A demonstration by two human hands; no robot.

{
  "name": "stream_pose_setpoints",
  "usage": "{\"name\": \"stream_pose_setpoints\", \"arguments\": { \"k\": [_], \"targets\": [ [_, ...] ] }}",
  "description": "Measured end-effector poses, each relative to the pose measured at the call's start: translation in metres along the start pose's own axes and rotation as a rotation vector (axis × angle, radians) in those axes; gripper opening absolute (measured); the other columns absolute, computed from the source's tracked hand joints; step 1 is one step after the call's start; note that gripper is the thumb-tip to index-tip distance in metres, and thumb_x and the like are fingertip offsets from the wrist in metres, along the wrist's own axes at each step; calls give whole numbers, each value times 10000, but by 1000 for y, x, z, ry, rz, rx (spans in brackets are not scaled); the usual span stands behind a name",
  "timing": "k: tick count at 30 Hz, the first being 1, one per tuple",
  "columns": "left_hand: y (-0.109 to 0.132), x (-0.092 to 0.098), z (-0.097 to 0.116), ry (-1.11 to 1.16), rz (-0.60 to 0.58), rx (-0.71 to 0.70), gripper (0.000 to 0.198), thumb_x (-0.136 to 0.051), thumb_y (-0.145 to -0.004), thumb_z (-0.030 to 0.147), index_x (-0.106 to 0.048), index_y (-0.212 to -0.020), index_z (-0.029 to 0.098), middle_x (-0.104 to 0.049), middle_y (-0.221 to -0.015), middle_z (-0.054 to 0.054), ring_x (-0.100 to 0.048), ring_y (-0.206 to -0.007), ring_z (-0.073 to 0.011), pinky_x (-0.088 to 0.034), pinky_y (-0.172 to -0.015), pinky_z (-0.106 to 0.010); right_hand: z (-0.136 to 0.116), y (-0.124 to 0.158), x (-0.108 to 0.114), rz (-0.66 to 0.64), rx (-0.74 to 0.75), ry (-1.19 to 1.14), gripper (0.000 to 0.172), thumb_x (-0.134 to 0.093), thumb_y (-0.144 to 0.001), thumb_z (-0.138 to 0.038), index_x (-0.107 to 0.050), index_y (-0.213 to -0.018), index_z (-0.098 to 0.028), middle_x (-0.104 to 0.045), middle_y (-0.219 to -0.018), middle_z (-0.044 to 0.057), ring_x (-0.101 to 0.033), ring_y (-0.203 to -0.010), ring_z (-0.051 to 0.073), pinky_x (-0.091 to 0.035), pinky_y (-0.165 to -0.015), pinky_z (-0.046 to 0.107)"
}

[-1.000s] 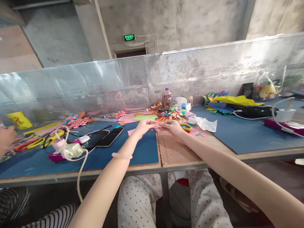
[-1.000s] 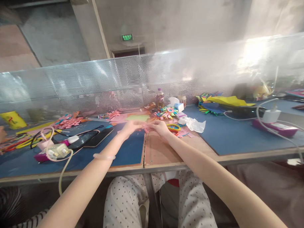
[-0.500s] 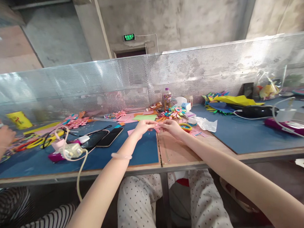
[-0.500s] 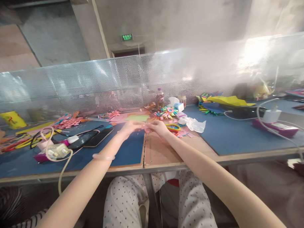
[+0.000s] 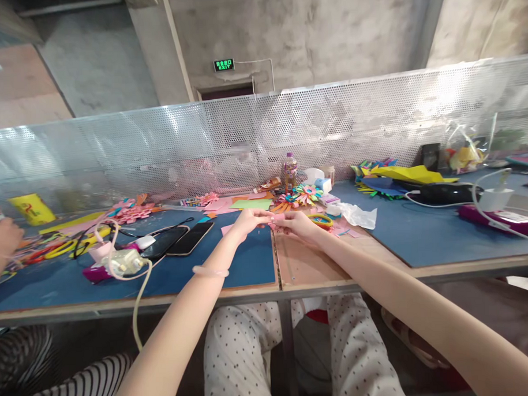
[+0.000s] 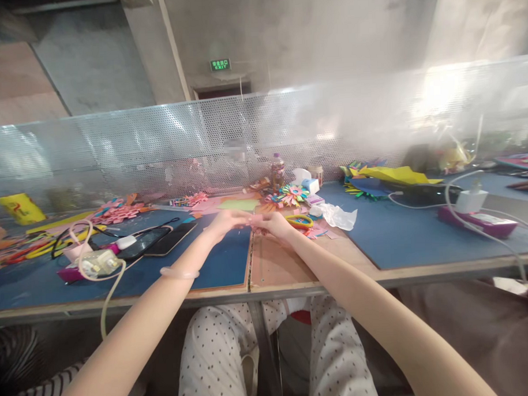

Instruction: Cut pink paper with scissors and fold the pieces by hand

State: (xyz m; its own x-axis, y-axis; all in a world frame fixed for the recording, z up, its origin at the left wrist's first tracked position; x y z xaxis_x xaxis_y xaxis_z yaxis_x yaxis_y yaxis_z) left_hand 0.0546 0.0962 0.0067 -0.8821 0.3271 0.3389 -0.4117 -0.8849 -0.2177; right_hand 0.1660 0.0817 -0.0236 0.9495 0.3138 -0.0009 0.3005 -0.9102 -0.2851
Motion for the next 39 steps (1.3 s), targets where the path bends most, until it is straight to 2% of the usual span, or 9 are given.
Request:
{"name": "stream_pose_setpoints", "arguments": {
  "k": [10, 17, 23, 27, 34, 39],
  "targets": [
    [1, -1, 4, -25, -11, -23, 290, -695, -618, 295, -709, -881, 173, -697, -837, -71, -595, -740, -158, -423, -623, -243, 4, -3, 6, 16, -16, 30, 352, -748, -578, -413, -698, -723, -96, -672, -668, 78, -530, -486, 67, -388, -415, 160],
    [2, 1, 5, -48, -11, -17, 295, -701, -618, 300, -708, -881, 169, -694, -846, -73, -590, -730, -156, -424, -624, -249, 12, -2, 5, -1, -106, -1, 341, -758, -580, -390, -711, -776, -115, -697, -777, 101, -571, -526, 86, -412, -410, 160],
    [1, 0, 4, -48, -24, -16, 310, -719, -600, 300, -707, -881, 169, -696, -821, -69, -587, -709, -151, -417, -615, -245, 5, -2, 9, -5, -47, 78, 326, -752, -582, -396, -717, -730, -108, -687, -666, 82, -517, -431, 66, -372, -358, 157],
    [1, -1, 4, -45, -30, -14, 310, -719, -603, 303, -705, -882, 168, -695, -821, -68, -585, -704, -146, -411, -608, -239, 7, -3, 11, 15, -58, 83, 331, -753, -577, -399, -714, -740, -113, -694, -713, 91, -539, -449, 79, -391, -360, 160],
    [1, -1, 1, -28, -28, -9, 302, -720, -610, 309, -702, -876, 166, -688, -821, -67, -577, -680, -136, -415, -605, -240, 8, 0, 2, -48, -63, 68, 348, -731, -608, -410, -705, -831, -145, -692, -788, 69, -542, -484, 84, -376, -336, 155],
    [2, -4, 2, -22, -31, -10, 307, -736, -590, 316, -705, -849, 154, -683, -765, -63, -577, -667, -138, -409, -600, -241, 8, 1, -1, -45, -74, 83, 328, -740, -585, -413, -701, -760, -138, -685, -717, 57, -515, -447, 80, -339, -320, 163]
  ]
}}
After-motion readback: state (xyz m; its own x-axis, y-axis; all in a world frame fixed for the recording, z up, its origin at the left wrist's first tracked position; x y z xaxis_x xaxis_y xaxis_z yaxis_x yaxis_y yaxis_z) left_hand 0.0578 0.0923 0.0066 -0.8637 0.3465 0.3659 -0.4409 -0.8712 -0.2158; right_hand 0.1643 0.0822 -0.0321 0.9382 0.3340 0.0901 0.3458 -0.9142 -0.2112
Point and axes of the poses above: each hand's wrist, its own y-axis away from the middle knuckle, its own x-axis out of the back of the hand, z = x × y, the point moved 10 cm from there along -y, towards the middle knuckle
